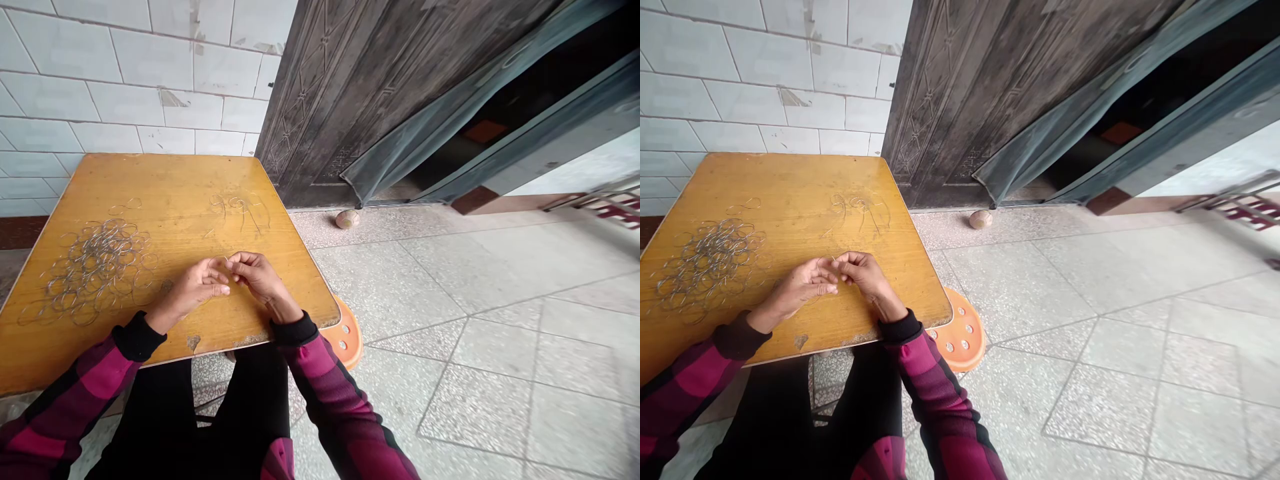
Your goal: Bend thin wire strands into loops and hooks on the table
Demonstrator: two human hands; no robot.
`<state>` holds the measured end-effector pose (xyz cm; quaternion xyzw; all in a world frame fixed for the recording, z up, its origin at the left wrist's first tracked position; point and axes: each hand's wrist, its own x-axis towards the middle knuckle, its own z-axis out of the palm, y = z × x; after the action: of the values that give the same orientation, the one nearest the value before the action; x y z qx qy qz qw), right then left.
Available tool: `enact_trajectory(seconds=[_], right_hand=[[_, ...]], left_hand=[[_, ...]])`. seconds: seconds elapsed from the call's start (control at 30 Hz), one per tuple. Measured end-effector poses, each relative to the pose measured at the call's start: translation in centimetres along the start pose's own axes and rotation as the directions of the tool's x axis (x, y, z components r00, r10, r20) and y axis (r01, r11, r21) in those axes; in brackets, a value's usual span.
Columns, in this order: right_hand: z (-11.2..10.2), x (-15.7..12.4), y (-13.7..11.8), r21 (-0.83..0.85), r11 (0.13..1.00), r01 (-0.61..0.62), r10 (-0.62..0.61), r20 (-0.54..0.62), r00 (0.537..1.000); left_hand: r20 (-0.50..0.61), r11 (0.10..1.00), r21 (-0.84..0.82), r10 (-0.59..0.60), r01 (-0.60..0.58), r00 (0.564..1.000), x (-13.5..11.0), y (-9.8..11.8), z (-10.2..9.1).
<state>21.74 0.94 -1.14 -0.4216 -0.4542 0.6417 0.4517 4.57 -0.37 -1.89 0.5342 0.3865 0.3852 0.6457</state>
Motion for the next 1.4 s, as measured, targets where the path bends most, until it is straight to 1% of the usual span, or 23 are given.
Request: enact_trajectory(seconds=[0.03,0.07,0.13,0.2,0.3,0.4,0.5,0.67,0.73,0.8,0.87,0.93,1.03,1.1,1.17,1.23,1.3,1.4], right_hand=[[-0.1,0.0,0.0,0.027,1.000,-0.009,0.010,-0.011,1.000],[-0.3,0.0,0.0,0.051,0.999,-0.019,0.020,-0.013,1.000],[-0.5,0.0,0.1,0.086,0.996,-0.030,0.030,0.000,1.000],[-0.5,-0.1,0.3,0.106,0.993,-0.044,0.039,0.042,0.998],[-0.5,-0.2,0.8,0.133,0.988,-0.082,0.066,0.122,0.990],[-0.4,-0.2,1.2,0.162,0.983,-0.091,0.069,0.136,0.988],[-0.3,-0.2,1.4,0.169,0.984,-0.060,0.037,0.134,0.990],[-0.1,-0.3,1.5,0.159,0.986,0.050,-0.075,0.157,0.985],[0.0,-0.3,1.5,0.148,0.985,0.085,-0.107,0.147,0.983],[0.1,-0.4,1.4,0.110,0.987,0.116,-0.128,0.106,0.986],[0.2,-0.5,1.3,0.022,0.988,0.155,-0.156,0.062,0.986],[0.2,-0.5,1.2,-0.096,0.976,0.195,-0.191,0.051,0.980],[0.3,-0.7,1.2,-0.258,0.937,0.235,-0.231,0.045,0.972],[0.5,-0.7,1.2,-0.291,0.929,0.227,-0.228,0.030,0.973],[0.7,-0.7,1.3,-0.196,0.964,0.180,-0.176,0.035,0.984],[0.7,-0.7,1.4,-0.022,0.994,0.106,-0.105,0.056,0.993],[0.7,-0.5,1.5,0.133,0.991,0.032,-0.041,0.066,0.997],[0.7,-0.4,1.7,0.267,0.963,-0.029,0.010,0.073,0.997]], left_hand=[[0.029,1.000,0.003,-0.031,0.031,0.999,-0.1,0.0,0.0],[0.035,0.999,-0.004,-0.054,0.054,0.998,-0.1,0.1,0.0],[0.007,0.997,-0.037,-0.073,0.073,0.997,-0.2,0.2,0.0],[-0.017,0.996,-0.061,-0.061,0.060,0.998,-0.2,0.4,0.1],[0.005,0.997,-0.066,-0.034,0.034,0.999,-0.2,0.7,0.2],[0.020,0.997,-0.068,-0.029,0.030,0.999,-0.2,0.8,0.3],[0.037,0.997,-0.066,-0.036,0.038,0.999,-0.3,0.8,0.2],[0.071,0.998,-0.057,-0.031,0.035,0.997,-0.4,1.0,0.2],[0.070,0.998,-0.049,-0.040,0.044,0.997,-0.5,1.2,0.2],[0.063,0.997,-0.038,-0.057,0.060,0.996,-0.5,1.2,0.2],[0.065,0.996,-0.041,-0.074,0.077,0.995,-0.6,1.2,0.2],[0.068,0.994,-0.064,-0.084,0.088,0.994,-0.5,1.1,0.2],[0.032,0.988,-0.106,-0.106,0.109,0.994,-0.4,0.7,0.3],[0.010,0.985,-0.118,-0.124,0.124,0.992,-0.3,0.5,0.3],[0.018,0.985,-0.122,-0.123,0.124,0.992,-0.2,0.4,0.2],[0.046,0.984,-0.138,-0.107,0.113,0.993,-0.2,0.4,0.1],[0.081,0.981,-0.165,-0.091,0.104,0.992,-0.1,0.6,0.0],[0.130,0.977,-0.186,-0.079,0.103,0.988,-0.1,0.9,0.1]])
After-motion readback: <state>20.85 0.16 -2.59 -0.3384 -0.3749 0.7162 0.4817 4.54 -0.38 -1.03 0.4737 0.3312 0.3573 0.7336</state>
